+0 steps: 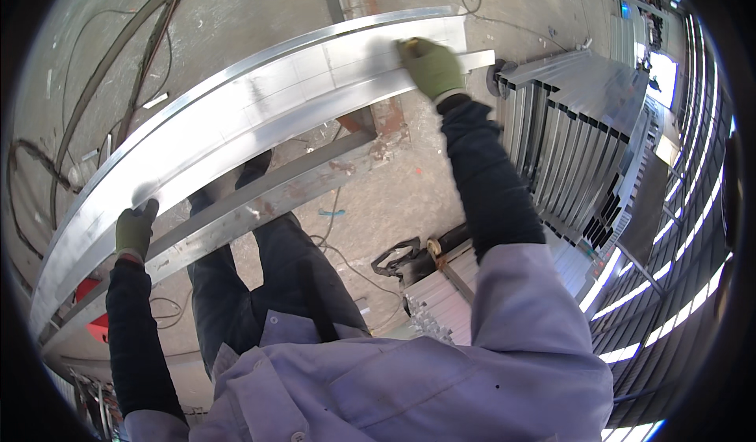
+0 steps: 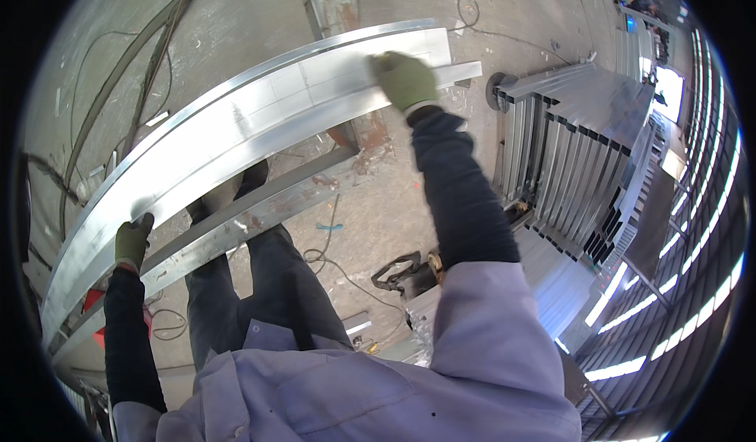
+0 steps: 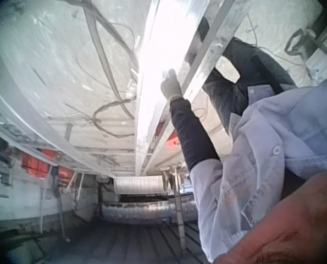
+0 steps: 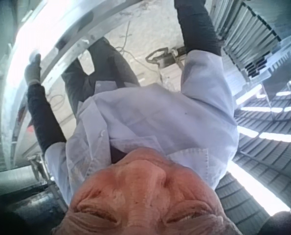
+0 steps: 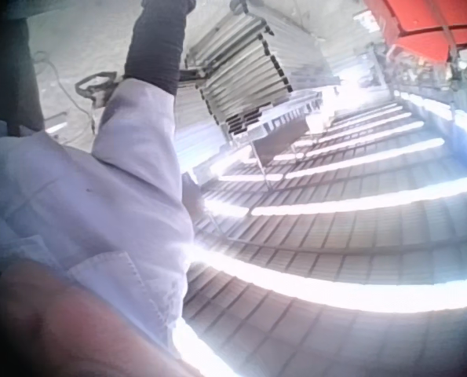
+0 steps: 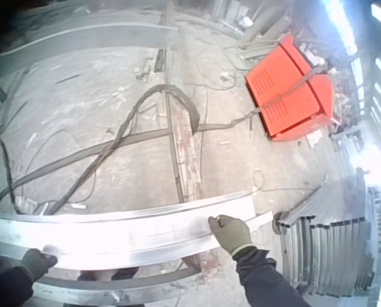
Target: The person marks a long curved metal beam with a pencil while holding it steady with the other hand. The person repeatedly repositions the beam on a metal frame and continues marking along its length.
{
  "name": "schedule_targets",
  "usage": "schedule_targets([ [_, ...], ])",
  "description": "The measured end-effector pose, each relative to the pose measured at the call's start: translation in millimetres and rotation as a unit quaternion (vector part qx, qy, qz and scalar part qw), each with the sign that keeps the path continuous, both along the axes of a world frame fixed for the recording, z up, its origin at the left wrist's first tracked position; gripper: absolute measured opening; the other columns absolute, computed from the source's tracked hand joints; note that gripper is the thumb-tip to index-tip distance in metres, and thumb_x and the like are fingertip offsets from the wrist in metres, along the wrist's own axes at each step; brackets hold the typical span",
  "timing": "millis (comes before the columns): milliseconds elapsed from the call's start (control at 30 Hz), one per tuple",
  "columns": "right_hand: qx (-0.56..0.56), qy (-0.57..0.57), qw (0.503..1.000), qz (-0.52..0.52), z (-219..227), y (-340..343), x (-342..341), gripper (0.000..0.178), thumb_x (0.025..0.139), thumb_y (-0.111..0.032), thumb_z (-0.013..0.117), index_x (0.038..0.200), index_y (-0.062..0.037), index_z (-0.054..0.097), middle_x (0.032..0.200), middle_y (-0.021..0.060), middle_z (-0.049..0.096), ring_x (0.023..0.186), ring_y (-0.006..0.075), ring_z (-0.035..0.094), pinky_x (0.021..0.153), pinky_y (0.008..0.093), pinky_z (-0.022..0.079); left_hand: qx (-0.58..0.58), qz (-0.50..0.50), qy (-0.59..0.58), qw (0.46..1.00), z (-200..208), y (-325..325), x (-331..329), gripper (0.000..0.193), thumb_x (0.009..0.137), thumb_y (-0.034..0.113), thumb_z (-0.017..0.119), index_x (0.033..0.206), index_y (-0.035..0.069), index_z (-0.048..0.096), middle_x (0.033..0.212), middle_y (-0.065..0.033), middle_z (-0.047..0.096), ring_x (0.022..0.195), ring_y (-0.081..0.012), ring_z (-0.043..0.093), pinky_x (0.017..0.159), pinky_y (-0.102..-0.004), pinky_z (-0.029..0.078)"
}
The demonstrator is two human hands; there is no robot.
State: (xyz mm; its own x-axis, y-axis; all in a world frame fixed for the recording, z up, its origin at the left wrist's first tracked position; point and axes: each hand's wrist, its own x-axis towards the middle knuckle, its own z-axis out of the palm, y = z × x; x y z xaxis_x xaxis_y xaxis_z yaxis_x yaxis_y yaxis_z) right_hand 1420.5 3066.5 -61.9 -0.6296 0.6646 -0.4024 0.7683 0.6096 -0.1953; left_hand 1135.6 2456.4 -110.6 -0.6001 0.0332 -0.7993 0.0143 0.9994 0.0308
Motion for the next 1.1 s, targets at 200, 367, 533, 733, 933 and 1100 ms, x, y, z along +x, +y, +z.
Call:
schedule_targets([
  [200,-0.114,0.216,0.970,0.017,39,-170,-55,0.044,0.107,-0.044,0.062,0.082,-0.0083,0.072,0.071,0.0160,0.070,0.066,0.0374,0.071,0.061,0.0486,0.055,0.009,0.020,-0.009,1.000,-5,-6,-2,0.070,0.091,0.060,0.079,0.092,-0.009,0.071,0.072,-0.0131,0.070,0.060,-0.0239,0.067,0.060,-0.0396,0.053],
  [367,-0.146,0.235,0.959,-0.070,31,-211,-26,0.043,0.106,-0.038,0.062,0.078,-0.0056,0.068,0.074,0.0193,0.068,0.070,0.0415,0.069,0.065,0.0512,0.054,0.018,0.026,-0.013,0.999,-8,4,-2,0.071,0.091,0.063,0.078,0.090,-0.007,0.069,0.066,-0.0140,0.068,0.059,-0.0261,0.065,0.062,-0.0418,0.051],
  [533,-0.133,0.216,0.958,-0.131,38,-231,22,0.039,0.106,-0.039,0.064,0.087,-0.0058,0.073,0.076,0.0176,0.071,0.071,0.0389,0.071,0.064,0.0478,0.054,0.014,-0.133,0.065,0.989,-9,-9,3,0.059,0.088,0.056,0.083,0.110,0.003,0.071,0.085,-0.0147,0.069,0.081,-0.0332,0.069,0.076,-0.0466,0.055],
  [733,-0.154,0.111,0.957,-0.218,57,-270,113,0.042,0.107,-0.046,0.062,0.092,-0.0085,0.075,0.079,0.0171,0.072,0.075,0.0385,0.071,0.068,0.0480,0.055,0.172,-0.422,0.303,0.837,42,38,36,0.061,0.071,0.034,0.093,0.121,0.012,0.066,0.106,-0.0098,0.067,0.109,-0.0369,0.065,0.097,-0.0525,0.051],
  [933,-0.152,-0.009,0.945,-0.288,68,-357,190,0.048,0.107,-0.052,0.058,0.092,-0.0091,0.074,0.081,0.0181,0.073,0.079,0.0410,0.071,0.072,0.0509,0.054,0.256,-0.460,0.297,0.797,23,23,29,0.043,0.075,0.019,0.087,0.108,0.009,0.062,0.099,-0.0110,0.065,0.097,-0.0370,0.065,0.085,-0.0532,0.051],
  [1100,-0.157,-0.066,0.915,-0.365,98,-465,247,0.056,0.107,-0.055,0.055,0.094,-0.0045,0.075,0.087,0.0243,0.073,0.087,0.0454,0.072,0.075,0.0525,0.054,0.279,-0.370,0.091,0.881,39,-41,58,0.042,0.084,0.026,0.088,0.103,0.007,0.056,0.089,-0.0129,0.070,0.082,-0.0391,0.070,0.072,-0.0532,0.054],
])
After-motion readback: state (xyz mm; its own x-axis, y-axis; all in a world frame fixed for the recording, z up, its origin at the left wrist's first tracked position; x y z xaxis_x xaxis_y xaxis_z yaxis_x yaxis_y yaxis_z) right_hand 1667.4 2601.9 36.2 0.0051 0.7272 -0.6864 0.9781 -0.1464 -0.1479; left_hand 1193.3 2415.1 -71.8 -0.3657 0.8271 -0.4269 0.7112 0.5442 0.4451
